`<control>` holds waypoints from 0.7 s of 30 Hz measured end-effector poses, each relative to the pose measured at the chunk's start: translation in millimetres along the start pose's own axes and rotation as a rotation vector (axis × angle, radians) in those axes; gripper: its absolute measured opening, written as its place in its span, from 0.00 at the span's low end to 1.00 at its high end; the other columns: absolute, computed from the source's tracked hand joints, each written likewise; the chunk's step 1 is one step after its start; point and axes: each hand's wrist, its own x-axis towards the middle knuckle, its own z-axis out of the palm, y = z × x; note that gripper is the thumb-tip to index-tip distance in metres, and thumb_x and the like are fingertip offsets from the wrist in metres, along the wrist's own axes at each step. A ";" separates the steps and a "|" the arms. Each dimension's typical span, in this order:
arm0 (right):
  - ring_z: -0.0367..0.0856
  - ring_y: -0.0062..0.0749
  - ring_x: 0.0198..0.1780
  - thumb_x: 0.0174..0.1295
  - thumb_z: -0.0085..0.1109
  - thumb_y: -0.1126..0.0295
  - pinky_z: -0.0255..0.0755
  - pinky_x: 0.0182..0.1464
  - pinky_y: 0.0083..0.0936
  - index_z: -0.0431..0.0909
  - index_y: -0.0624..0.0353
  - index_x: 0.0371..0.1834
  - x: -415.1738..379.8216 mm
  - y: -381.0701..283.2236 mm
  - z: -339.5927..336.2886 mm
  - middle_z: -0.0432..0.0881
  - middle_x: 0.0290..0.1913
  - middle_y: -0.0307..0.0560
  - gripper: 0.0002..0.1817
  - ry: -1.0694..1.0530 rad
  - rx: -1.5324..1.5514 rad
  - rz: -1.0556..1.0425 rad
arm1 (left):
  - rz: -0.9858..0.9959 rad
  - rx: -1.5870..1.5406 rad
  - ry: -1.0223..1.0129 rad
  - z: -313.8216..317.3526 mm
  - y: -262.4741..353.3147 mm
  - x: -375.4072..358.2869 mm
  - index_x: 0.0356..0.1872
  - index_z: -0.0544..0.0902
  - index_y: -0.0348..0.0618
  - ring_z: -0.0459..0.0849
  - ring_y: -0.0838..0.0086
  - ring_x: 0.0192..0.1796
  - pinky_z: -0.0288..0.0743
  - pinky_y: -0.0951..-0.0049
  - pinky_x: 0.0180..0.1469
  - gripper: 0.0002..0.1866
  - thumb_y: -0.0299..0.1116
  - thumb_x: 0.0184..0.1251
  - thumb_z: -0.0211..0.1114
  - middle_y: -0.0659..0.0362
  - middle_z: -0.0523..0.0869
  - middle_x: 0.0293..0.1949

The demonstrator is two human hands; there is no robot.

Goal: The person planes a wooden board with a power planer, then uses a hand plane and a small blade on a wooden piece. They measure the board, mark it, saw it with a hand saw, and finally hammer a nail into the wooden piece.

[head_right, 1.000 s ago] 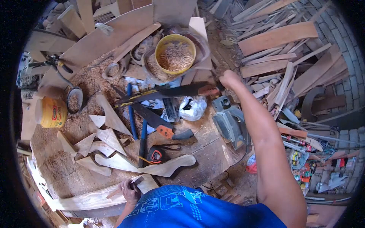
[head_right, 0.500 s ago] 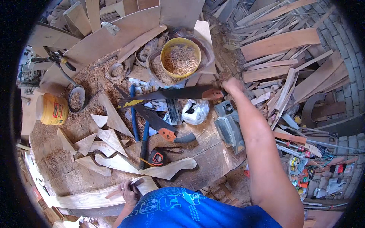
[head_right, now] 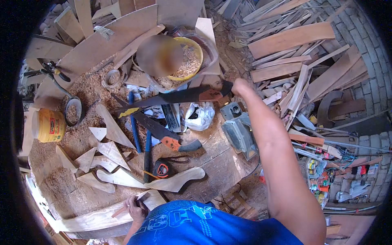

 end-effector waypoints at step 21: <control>0.84 0.58 0.54 0.66 0.54 0.60 0.75 0.56 0.50 0.84 0.48 0.52 -41.3 10.0 -50.8 0.86 0.51 0.60 0.16 0.088 0.064 0.017 | -0.130 -0.120 0.015 -4.5 -2.8 -7.7 0.43 0.81 0.40 0.82 0.63 0.51 0.73 0.60 0.58 0.11 0.29 0.61 0.68 0.58 0.82 0.45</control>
